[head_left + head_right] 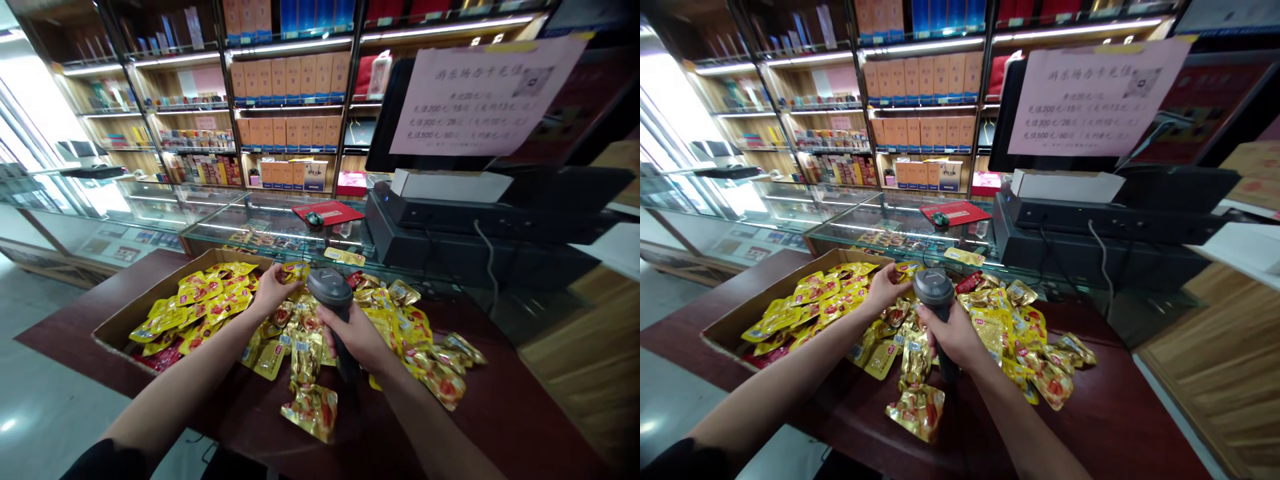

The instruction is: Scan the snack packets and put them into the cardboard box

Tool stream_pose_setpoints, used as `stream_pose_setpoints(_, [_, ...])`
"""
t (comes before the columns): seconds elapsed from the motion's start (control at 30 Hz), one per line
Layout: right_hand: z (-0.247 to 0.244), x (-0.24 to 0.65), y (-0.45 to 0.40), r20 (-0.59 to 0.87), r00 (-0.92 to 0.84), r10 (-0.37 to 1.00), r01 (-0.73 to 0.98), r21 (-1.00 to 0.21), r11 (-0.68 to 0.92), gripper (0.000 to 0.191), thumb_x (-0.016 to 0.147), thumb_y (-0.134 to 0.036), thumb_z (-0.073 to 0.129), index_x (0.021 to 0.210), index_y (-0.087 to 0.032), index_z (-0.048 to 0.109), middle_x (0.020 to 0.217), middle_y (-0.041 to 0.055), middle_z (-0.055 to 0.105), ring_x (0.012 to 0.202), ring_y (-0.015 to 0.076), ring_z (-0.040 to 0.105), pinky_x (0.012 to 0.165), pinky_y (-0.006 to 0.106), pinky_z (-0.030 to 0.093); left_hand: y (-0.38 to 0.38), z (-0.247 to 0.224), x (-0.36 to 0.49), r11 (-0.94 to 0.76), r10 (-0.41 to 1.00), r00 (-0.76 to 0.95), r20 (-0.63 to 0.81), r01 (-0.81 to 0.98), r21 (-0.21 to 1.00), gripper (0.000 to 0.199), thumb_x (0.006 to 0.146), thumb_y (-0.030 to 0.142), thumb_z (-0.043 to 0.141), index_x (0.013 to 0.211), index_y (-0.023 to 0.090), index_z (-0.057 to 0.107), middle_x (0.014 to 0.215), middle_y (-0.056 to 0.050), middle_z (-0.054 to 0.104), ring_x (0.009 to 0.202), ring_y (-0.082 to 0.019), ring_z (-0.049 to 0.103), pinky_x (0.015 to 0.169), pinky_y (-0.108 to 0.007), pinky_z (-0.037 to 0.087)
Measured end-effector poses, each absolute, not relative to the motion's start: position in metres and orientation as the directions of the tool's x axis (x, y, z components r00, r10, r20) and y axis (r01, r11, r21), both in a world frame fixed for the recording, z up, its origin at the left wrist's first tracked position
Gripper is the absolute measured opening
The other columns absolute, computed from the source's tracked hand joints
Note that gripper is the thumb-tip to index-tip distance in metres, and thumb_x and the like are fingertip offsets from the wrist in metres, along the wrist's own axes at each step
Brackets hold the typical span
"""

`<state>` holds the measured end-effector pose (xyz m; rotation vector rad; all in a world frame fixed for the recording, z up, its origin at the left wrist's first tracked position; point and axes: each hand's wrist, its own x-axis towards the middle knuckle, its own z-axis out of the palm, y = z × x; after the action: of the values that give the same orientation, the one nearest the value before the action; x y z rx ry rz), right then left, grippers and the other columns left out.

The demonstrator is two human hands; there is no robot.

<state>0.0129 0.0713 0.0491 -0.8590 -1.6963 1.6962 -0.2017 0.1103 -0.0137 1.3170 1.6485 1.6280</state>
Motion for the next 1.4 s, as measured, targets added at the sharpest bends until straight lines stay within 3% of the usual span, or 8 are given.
stream_pose_setpoints(0.17, [0.053, 0.016, 0.071, -0.044, -0.614, 0.788, 0.038, -0.999, -0.026, 0.04, 0.08, -0.055, 0.064, 0.073, -0.019, 0.051, 0.044, -0.0064, 0.051, 0.033, 0.0079, 0.046, 0.036, 0.019, 0.039, 0.105, 0.001, -0.211, -0.192, 0.839, -0.475, 0.264, 0.194, 0.962, 0.045, 0.057, 0.034, 0.082, 0.094, 0.015, 0.063, 0.096, -0.008, 0.074, 0.086, -0.021, 0.069, 0.081, -0.033, 0.053])
stream_pose_setpoints(0.4, [0.062, 0.027, 0.078, -0.037, -0.569, 0.822, 0.018, -0.999, -0.033, 0.043, 0.076, -0.059, 0.069, 0.073, -0.018, 0.055, 0.047, -0.0051, 0.05, 0.037, 0.0086, 0.045, 0.039, 0.022, 0.041, 0.068, 0.048, -0.254, -0.178, 0.818, -0.529, 0.226, 0.14, 0.974, 0.048, 0.054, 0.039, 0.084, 0.09, 0.014, 0.064, 0.093, -0.008, 0.074, 0.081, -0.02, 0.069, 0.078, -0.034, 0.055])
stream_pose_setpoints(0.57, [0.058, 0.029, 0.085, -0.041, -0.561, 0.827, 0.027, -0.999, -0.031, 0.042, 0.075, -0.058, 0.07, 0.072, -0.018, 0.057, 0.047, -0.0037, 0.051, 0.038, 0.0099, 0.046, 0.039, 0.023, 0.041, 0.022, 0.061, -0.3, -0.161, 0.743, -0.599, 0.299, 0.274, 0.948, 0.044, 0.055, 0.04, 0.084, 0.083, 0.014, 0.063, 0.085, -0.005, 0.072, 0.078, -0.018, 0.067, 0.076, -0.031, 0.053])
stream_pose_setpoints(0.77, [0.051, 0.026, 0.091, -0.064, -0.569, 0.82, 0.039, -0.998, -0.051, 0.043, 0.076, -0.059, 0.069, 0.072, -0.018, 0.057, 0.048, -0.0025, 0.052, 0.039, 0.0108, 0.048, 0.039, 0.024, 0.042, -0.007, 0.066, -0.338, -0.038, 0.597, -0.675, 0.434, 0.516, 0.856, 0.054, 0.056, 0.036, 0.084, 0.104, 0.017, 0.069, 0.105, -0.01, 0.072, 0.099, -0.025, 0.066, 0.092, -0.037, 0.049])
stream_pose_setpoints(1.07, [0.057, 0.029, 0.09, -0.065, -0.545, 0.836, 0.032, -0.998, -0.057, 0.045, 0.074, -0.061, 0.069, 0.072, -0.018, 0.055, 0.047, -0.0042, 0.052, 0.037, 0.0093, 0.046, 0.038, 0.022, 0.041, 0.063, 0.041, -0.263, -0.046, 0.781, -0.43, 0.452, 0.683, 0.729, 0.026, 0.073, 0.034, 0.072, 0.096, 0.021, 0.072, 0.099, -0.007, 0.073, 0.094, -0.023, 0.067, 0.087, -0.036, 0.051])
stream_pose_setpoints(1.17, [0.062, 0.033, 0.089, -0.06, -0.531, 0.845, 0.002, -0.998, -0.069, 0.045, 0.074, -0.06, 0.069, 0.072, -0.018, 0.054, 0.046, -0.0052, 0.051, 0.036, 0.0087, 0.047, 0.038, 0.021, 0.039, 0.094, 0.025, -0.235, -0.042, 0.877, -0.255, 0.407, 0.803, 0.595, 0.027, 0.076, 0.025, 0.068, 0.102, 0.021, 0.07, 0.104, -0.008, 0.071, 0.099, -0.025, 0.065, 0.091, -0.036, 0.049])
stream_pose_setpoints(1.27, [0.065, 0.036, 0.089, -0.046, -0.528, 0.848, -0.016, -0.998, -0.064, 0.045, 0.075, -0.06, 0.069, 0.072, -0.018, 0.053, 0.045, -0.0055, 0.051, 0.035, 0.0082, 0.047, 0.037, 0.02, 0.038, 0.115, 0.01, -0.216, 0.008, 0.969, -0.087, 0.232, 0.946, 0.323, 0.036, 0.08, 0.011, 0.056, 0.113, 0.018, 0.067, 0.111, -0.013, 0.067, 0.106, -0.026, 0.063, 0.096, -0.034, 0.046])
stream_pose_setpoints(1.4, [0.065, 0.039, 0.091, -0.03, -0.519, 0.854, -0.034, -0.998, -0.056, 0.044, 0.077, -0.059, 0.067, 0.072, -0.018, 0.053, 0.045, -0.0057, 0.052, 0.033, 0.008, 0.046, 0.037, 0.02, 0.037, 0.123, -0.005, -0.205, 0.076, 0.995, -0.082, 0.052, 0.992, 0.104, 0.034, 0.082, 0.003, 0.046, 0.107, 0.011, 0.067, 0.112, -0.02, 0.066, 0.108, -0.027, 0.063, 0.094, -0.033, 0.047])
